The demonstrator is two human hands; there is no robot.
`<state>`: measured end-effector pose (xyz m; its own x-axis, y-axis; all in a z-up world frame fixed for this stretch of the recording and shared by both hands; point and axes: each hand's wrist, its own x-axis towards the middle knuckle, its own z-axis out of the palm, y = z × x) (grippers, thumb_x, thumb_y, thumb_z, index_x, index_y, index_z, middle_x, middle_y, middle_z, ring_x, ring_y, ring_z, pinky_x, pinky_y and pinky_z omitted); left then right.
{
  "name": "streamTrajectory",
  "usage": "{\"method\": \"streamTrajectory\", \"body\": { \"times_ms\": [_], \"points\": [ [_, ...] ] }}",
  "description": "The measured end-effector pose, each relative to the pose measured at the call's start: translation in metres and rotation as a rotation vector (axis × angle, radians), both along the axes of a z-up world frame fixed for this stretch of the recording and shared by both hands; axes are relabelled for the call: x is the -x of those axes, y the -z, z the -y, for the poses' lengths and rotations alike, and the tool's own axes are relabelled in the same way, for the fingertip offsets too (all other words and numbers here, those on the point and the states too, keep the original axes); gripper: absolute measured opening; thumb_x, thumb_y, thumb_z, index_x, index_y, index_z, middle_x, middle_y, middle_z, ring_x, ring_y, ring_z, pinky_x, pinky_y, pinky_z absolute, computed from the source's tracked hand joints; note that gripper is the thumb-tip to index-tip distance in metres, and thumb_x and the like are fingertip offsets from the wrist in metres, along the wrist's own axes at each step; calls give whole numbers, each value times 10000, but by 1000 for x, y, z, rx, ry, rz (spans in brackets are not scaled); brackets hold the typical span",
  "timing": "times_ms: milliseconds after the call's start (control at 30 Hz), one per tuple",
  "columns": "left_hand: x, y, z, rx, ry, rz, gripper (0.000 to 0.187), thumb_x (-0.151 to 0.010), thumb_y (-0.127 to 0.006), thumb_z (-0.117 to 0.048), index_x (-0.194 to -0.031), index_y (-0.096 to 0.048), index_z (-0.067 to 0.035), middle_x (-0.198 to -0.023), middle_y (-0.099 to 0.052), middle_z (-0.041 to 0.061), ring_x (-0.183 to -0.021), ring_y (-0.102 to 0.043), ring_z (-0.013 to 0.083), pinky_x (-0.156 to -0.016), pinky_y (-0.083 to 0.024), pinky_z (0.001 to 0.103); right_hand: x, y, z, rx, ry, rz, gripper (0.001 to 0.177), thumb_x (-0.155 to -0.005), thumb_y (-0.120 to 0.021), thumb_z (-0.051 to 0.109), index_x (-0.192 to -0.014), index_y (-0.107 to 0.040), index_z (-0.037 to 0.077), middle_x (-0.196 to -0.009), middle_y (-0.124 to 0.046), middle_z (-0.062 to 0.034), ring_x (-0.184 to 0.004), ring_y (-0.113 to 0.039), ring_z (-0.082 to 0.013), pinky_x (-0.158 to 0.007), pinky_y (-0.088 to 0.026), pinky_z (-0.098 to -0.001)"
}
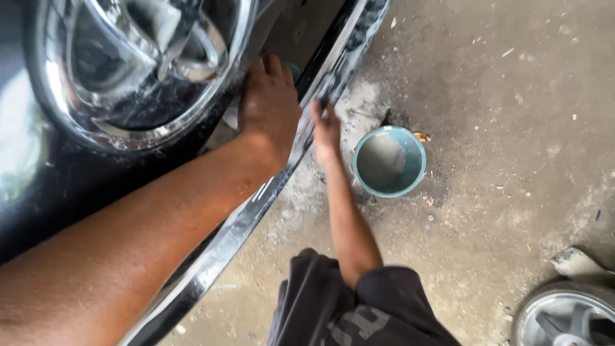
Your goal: The person scrubs the rear bumper of a black car using a soapy sponge and a cloth. They repeatedly dip the sponge into a bucket of water and wipe the surface, focusing on the lower trim and the area around the taillight.
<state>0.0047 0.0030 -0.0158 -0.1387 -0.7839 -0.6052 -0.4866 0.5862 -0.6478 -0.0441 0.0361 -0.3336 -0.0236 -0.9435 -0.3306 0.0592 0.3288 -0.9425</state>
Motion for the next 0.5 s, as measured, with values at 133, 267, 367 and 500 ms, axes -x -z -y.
{"method": "streamTrajectory", "body": {
  "times_ms": [133, 267, 367, 500],
  "points": [
    [2, -3, -4, -99, -47, 27, 666, -723, -818, -328, -1289, -665, -13, -1351, -530, 191, -1248, -451, 354, -891, -395, 441, -27, -42, -82, 95, 30, -22, 580, -1058, -539, 410, -1504, -441, 53, -1268, -593, -130, -1071, -621, -210, -829, -524, -328],
    [-1, 1, -3, -43, -2, 42, 633, -719, -808, -318, -1259, -665, -20, -1278, -526, 190, -1224, -449, 366, -897, -385, 495, -15, 26, -21, 79, 60, -90, 522, -1072, -589, 438, -1412, -574, 43, -1199, -639, -101, -1032, -660, -177, -878, -537, -299],
    [0, 0, -4, -42, -36, 13, 653, -697, -813, -318, -1249, -692, 8, -1238, -558, 174, -1121, -474, 323, -860, -381, 454, 6, 57, 28, -8, 29, 124, 550, -1036, -658, 442, -1355, -666, -6, -980, -662, -117, -829, -508, -181, -718, -442, -318],
    [-2, 8, -4, -5, -61, 1, 565, -752, -782, -273, -1247, -701, -14, -1266, -554, 171, -1151, -468, 348, -835, -382, 461, -24, -21, -73, -37, 70, 69, 618, -1022, -620, 435, -1487, -498, 47, -927, -626, -82, -837, -560, -144, -731, -467, -276]
  ]
}}
